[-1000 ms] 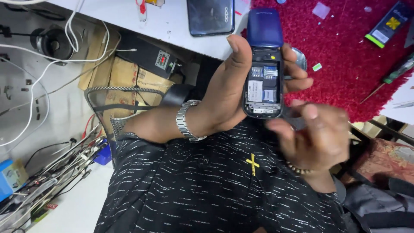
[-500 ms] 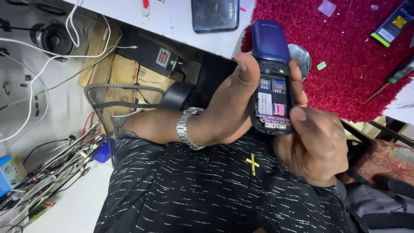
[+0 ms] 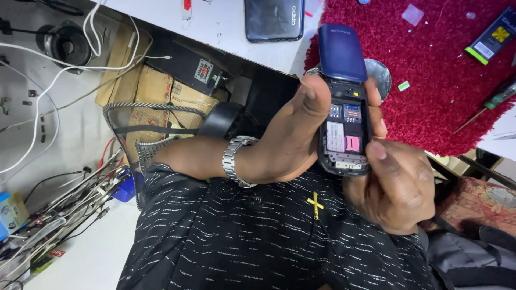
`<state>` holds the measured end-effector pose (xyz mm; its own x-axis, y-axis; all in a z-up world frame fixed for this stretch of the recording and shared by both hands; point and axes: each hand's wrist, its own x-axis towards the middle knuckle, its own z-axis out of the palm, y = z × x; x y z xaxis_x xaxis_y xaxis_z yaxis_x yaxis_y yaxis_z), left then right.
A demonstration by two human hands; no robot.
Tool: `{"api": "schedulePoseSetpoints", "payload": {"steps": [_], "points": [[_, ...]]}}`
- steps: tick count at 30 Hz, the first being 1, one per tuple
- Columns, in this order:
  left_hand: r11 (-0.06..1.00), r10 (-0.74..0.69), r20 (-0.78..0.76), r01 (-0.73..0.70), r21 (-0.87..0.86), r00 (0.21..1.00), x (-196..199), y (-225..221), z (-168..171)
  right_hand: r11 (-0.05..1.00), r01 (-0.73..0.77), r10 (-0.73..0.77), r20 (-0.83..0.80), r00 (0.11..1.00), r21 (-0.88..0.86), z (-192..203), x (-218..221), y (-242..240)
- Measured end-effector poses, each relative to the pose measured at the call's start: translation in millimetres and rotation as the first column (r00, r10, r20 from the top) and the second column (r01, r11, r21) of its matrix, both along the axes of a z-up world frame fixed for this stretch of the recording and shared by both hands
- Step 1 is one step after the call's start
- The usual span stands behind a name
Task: Disassembling a mobile flip phone using a screwdriver on a repair bench to access internal components.
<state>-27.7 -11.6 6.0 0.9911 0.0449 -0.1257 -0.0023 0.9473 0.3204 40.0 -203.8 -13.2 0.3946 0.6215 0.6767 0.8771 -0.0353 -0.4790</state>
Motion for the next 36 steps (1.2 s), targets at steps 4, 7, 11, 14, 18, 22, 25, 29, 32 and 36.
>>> {"api": "schedulePoseSetpoints", "payload": {"steps": [4, 7, 11, 14, 18, 22, 25, 29, 32, 36], "points": [[0.996, 0.057, 0.013, -0.056, -0.07, 0.998, 2.4, -1.4, -6.3, 0.998, -0.044, 0.045, 0.007, 0.999, -0.047, -4.8, -2.1, -1.2], [0.998, 0.06, 0.056, -0.061, 0.003, 0.997, 6.7, 2.3, -2.1, 0.999, -0.045, 0.045, 0.009, 0.999, -0.011, 0.1, -7.6, 8.3], [0.962, 0.066, -0.216, -0.005, 0.273, 0.974, 5.2, -3.5, -10.0, 1.0, 0.004, -0.004, 0.011, 1.0, -0.023, -2.4, -11.6, 9.4], [0.946, 0.06, -0.199, 0.008, 0.325, 0.978, 6.1, -4.2, -10.1, 0.977, -0.098, 0.056, -0.212, 0.976, -0.19, -27.9, -15.2, -36.1], [0.982, -0.079, 0.058, 0.067, 0.177, 0.995, 11.7, 13.2, 9.1, 0.993, -0.049, 0.039, -0.093, 0.995, -0.11, -32.6, -13.6, -11.6], [0.983, -0.01, -0.09, 0.026, 0.184, 0.996, 9.7, 3.0, -4.2, 0.985, -0.056, 0.041, 0.09, 0.995, 0.163, -26.6, -6.5, 1.7], [0.987, 0.022, -0.142, 0.001, 0.159, 0.99, 8.6, -1.1, -12.0, 0.998, -0.057, 0.056, 0.047, 0.997, 0.02, -18.2, -7.4, 4.8], [0.999, 0.014, -0.111, -0.009, 0.044, 0.994, 7.7, -1.4, -16.7, 0.992, -0.088, 0.085, -0.038, 0.996, -0.087, -21.3, -9.7, -13.0], [0.995, 0.035, -0.04, -0.038, -0.092, 0.999, 11.3, -1.1, -21.4, 0.994, -0.043, 0.035, -0.084, 0.996, -0.104, -4.0, -10.3, 10.2], [0.998, 0.047, -0.065, -0.048, -0.028, 0.997, 33.6, 22.1, -27.1, 0.976, 0.04, -0.046, -0.023, 0.999, -0.214, -21.0, 2.1, 16.5]]}}
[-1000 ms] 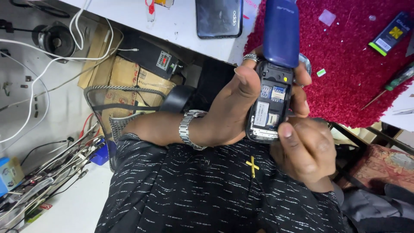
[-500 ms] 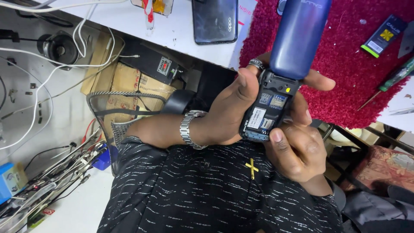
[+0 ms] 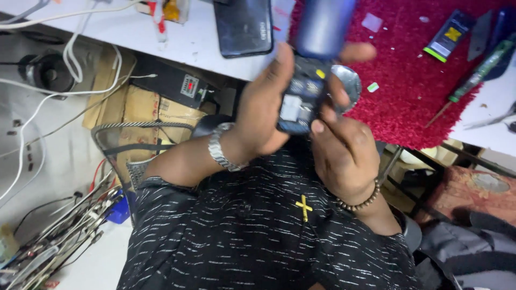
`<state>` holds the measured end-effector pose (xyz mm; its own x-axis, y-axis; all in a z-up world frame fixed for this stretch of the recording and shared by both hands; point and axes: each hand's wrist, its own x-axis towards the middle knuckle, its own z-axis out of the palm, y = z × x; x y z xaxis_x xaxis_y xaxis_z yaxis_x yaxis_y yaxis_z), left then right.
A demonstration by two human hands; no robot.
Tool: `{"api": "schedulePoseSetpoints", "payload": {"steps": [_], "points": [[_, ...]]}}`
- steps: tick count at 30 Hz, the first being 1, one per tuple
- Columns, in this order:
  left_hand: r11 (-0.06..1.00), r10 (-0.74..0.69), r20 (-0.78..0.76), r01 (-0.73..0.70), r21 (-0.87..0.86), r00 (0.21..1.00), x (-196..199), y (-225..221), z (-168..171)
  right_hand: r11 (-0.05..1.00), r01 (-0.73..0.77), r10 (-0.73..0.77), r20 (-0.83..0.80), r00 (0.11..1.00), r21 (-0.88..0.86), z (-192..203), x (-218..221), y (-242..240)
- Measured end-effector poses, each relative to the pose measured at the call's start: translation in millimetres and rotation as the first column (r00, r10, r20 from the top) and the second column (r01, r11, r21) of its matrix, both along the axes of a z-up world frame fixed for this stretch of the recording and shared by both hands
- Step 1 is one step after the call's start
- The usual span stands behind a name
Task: Disassembling a mobile flip phone using a screwdriver on a repair bench to access internal components.
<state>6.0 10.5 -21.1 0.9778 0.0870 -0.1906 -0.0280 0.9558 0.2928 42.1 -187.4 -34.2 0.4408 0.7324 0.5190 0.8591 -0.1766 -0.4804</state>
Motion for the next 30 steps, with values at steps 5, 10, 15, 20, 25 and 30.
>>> {"api": "schedulePoseSetpoints", "payload": {"steps": [5, 10, 15, 20, 25, 30], "points": [[0.972, 0.072, 0.014, -0.073, 0.225, 0.997, 13.2, 25.6, -1.4, 0.937, 0.337, -0.329, 0.092, 0.94, -0.089, 19.6, 28.4, -17.1], [0.97, 0.074, 0.017, -0.076, 0.231, 0.997, 20.2, 26.9, -11.3, 0.809, 0.582, -0.541, 0.281, 0.793, -0.082, 16.0, 87.0, -51.1], [0.972, 0.072, -0.012, -0.067, 0.223, 0.997, 33.6, 14.3, -17.4, 0.795, 0.575, -0.556, 0.15, 0.818, -0.191, 16.6, 110.7, -60.7], [0.986, -0.078, 0.094, 0.063, 0.157, 0.993, 54.7, -3.2, -23.6, 0.739, 0.62, -0.648, -0.027, 0.761, -0.264, 17.1, 113.3, -63.1], [0.991, -0.113, 0.108, 0.105, 0.079, 0.988, 62.9, -4.3, -42.2, 0.781, 0.624, -0.562, -0.419, 0.713, 0.014, 5.0, 89.2, -69.5], [0.994, -0.076, 0.256, 0.053, 0.094, 0.964, 61.9, 3.4, -44.5, 0.835, 0.447, -0.31, -0.396, 0.864, 0.321, 21.2, 66.0, -40.1]]}}
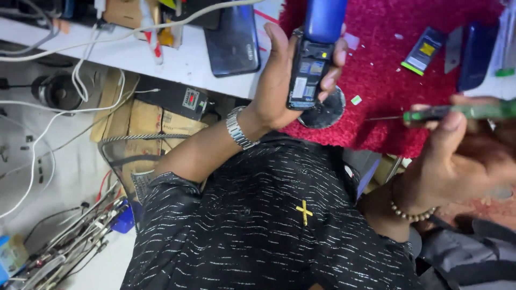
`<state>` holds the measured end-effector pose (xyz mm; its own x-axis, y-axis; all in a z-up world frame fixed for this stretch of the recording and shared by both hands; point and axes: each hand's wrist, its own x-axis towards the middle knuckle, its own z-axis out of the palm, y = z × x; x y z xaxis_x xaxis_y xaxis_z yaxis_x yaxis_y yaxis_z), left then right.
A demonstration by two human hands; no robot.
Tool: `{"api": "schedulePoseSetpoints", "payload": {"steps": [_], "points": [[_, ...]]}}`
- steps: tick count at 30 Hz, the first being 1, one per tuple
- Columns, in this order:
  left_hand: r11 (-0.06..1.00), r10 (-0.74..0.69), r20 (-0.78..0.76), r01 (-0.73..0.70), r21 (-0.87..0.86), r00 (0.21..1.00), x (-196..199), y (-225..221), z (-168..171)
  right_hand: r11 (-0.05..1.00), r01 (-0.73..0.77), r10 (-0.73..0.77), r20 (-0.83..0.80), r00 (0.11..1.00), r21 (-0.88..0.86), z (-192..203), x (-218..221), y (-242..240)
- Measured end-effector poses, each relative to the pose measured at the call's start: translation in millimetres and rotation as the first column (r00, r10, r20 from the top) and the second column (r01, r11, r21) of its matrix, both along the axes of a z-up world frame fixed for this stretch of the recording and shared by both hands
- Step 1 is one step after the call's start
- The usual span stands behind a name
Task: Disassembling a mobile flip phone using a screwdriver on a repair bench to access internal components.
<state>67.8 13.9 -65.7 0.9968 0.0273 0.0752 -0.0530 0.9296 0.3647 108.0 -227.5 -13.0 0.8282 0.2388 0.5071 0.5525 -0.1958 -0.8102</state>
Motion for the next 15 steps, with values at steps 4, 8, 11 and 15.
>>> {"api": "schedulePoseSetpoints", "payload": {"steps": [4, 8, 11, 15], "points": [[0.999, -0.019, 0.026, 0.02, -0.044, 0.999, 1.7, 1.6, 1.4, 0.987, 0.126, -0.137, 0.119, 0.983, 0.096, 20.8, -6.5, 33.6], [0.999, -0.025, 0.041, 0.026, -0.027, 0.999, 1.9, 1.2, 0.2, 0.977, 0.169, -0.192, 0.185, 0.964, 0.133, 34.7, -9.9, 54.8], [0.997, -0.071, 0.003, 0.072, -0.039, 0.997, -0.5, 1.6, -1.8, 0.973, 0.209, -0.224, 0.202, 0.953, 0.093, 44.0, -16.4, 67.9], [0.994, -0.104, 0.033, 0.105, -0.037, 0.994, -0.3, 4.1, 4.7, 0.974, 0.204, -0.219, 0.173, 0.96, 0.1, 46.1, -19.2, 71.7]]}}
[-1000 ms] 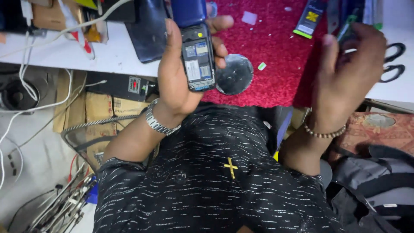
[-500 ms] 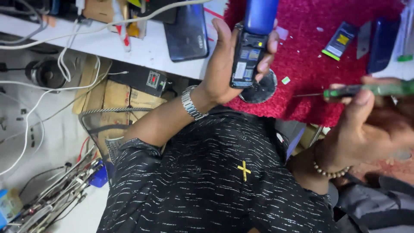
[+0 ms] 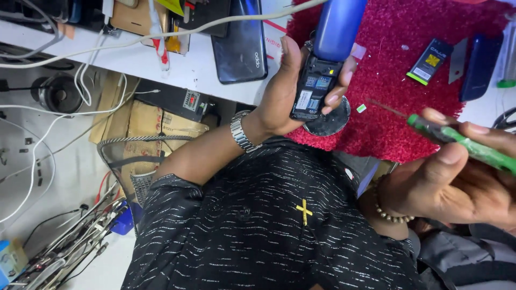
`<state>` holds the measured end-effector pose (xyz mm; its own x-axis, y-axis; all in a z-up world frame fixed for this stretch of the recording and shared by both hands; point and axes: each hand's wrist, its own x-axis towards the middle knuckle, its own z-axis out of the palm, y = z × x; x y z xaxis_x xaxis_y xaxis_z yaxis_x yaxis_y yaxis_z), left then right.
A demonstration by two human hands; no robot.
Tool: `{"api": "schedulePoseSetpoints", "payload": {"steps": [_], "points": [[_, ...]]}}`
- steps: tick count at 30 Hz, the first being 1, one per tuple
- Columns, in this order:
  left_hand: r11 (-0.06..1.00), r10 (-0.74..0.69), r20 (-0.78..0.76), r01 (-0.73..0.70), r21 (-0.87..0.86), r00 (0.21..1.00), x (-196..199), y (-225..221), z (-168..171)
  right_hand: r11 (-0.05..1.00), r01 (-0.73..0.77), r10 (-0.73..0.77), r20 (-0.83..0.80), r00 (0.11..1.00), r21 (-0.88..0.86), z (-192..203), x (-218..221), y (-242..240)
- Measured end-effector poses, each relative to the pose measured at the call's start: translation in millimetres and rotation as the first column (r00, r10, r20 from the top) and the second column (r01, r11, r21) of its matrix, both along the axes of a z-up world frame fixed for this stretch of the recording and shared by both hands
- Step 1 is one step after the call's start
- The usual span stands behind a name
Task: Disassembling a mobile flip phone using a screwdriver on a repair bench to access internal components.
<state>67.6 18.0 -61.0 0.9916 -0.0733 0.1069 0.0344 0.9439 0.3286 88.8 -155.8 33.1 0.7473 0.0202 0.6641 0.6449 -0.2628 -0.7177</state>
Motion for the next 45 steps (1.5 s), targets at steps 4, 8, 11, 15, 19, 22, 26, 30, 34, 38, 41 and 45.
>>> {"api": "schedulePoseSetpoints", "payload": {"steps": [4, 8, 11, 15, 19, 22, 26, 30, 34, 38, 41, 45], "points": [[0.999, -0.035, -0.049, 0.035, 0.005, 0.998, -2.2, 0.5, -5.3, 0.999, 0.011, -0.011, -0.005, 1.0, 0.037, -6.1, 4.7, -7.7], [1.0, -0.012, -0.052, 0.014, 0.025, 0.999, -1.3, -0.2, -2.9, 0.995, -0.075, 0.079, -0.054, 0.995, 0.07, -17.7, 6.3, -20.9], [0.999, -0.012, -0.02, 0.012, 0.032, 1.0, 1.9, 1.6, 11.9, 0.954, -0.188, 0.191, 0.01, 0.981, 0.234, -46.4, 3.9, -40.6], [0.999, -0.021, -0.035, 0.022, 0.041, 0.999, 3.0, 0.1, 12.5, 0.959, -0.206, 0.227, -0.092, 0.97, 0.194, -47.9, -2.2, -48.8], [0.999, -0.033, -0.07, 0.031, -0.031, 0.997, 0.9, -2.4, -1.9, 0.972, -0.172, 0.178, -0.026, 0.984, 0.158, -31.6, 0.7, -21.6], [0.999, -0.042, -0.091, 0.039, -0.032, 0.995, 0.2, -2.0, -2.5, 0.984, -0.133, 0.136, -0.018, 0.991, 0.117, -29.8, 1.3, -17.6], [0.999, -0.044, -0.102, 0.041, -0.025, 0.994, -0.1, -0.8, -0.3, 0.984, -0.146, 0.151, -0.043, 0.988, 0.098, -22.0, -1.3, -9.8], [0.999, -0.037, -0.102, 0.036, -0.014, 0.994, 0.0, -0.6, 1.1, 0.99, -0.121, 0.123, -0.032, 0.992, 0.071, -24.9, 1.4, -7.3], [0.999, -0.032, -0.077, 0.03, -0.022, 0.997, 0.9, -1.6, 2.8, 0.992, -0.092, 0.097, -0.056, 0.994, 0.09, -38.0, 17.2, -32.8], [0.999, -0.041, -0.094, 0.04, -0.012, 0.995, 0.2, -2.4, -1.9, 0.957, -0.116, 0.068, -0.181, 0.981, -0.267, -36.7, 57.6, -61.8], [0.999, -0.033, -0.124, 0.035, 0.008, 0.992, -0.6, -1.5, 2.0, 0.732, -0.171, 0.11, -0.133, 0.985, -0.66, -41.9, 77.9, -66.7], [0.999, -0.027, -0.123, 0.031, 0.029, 0.992, 0.2, -1.7, 2.7, 0.652, -0.174, 0.143, -0.106, 0.984, -0.738, -49.6, 90.4, -44.3]]}}
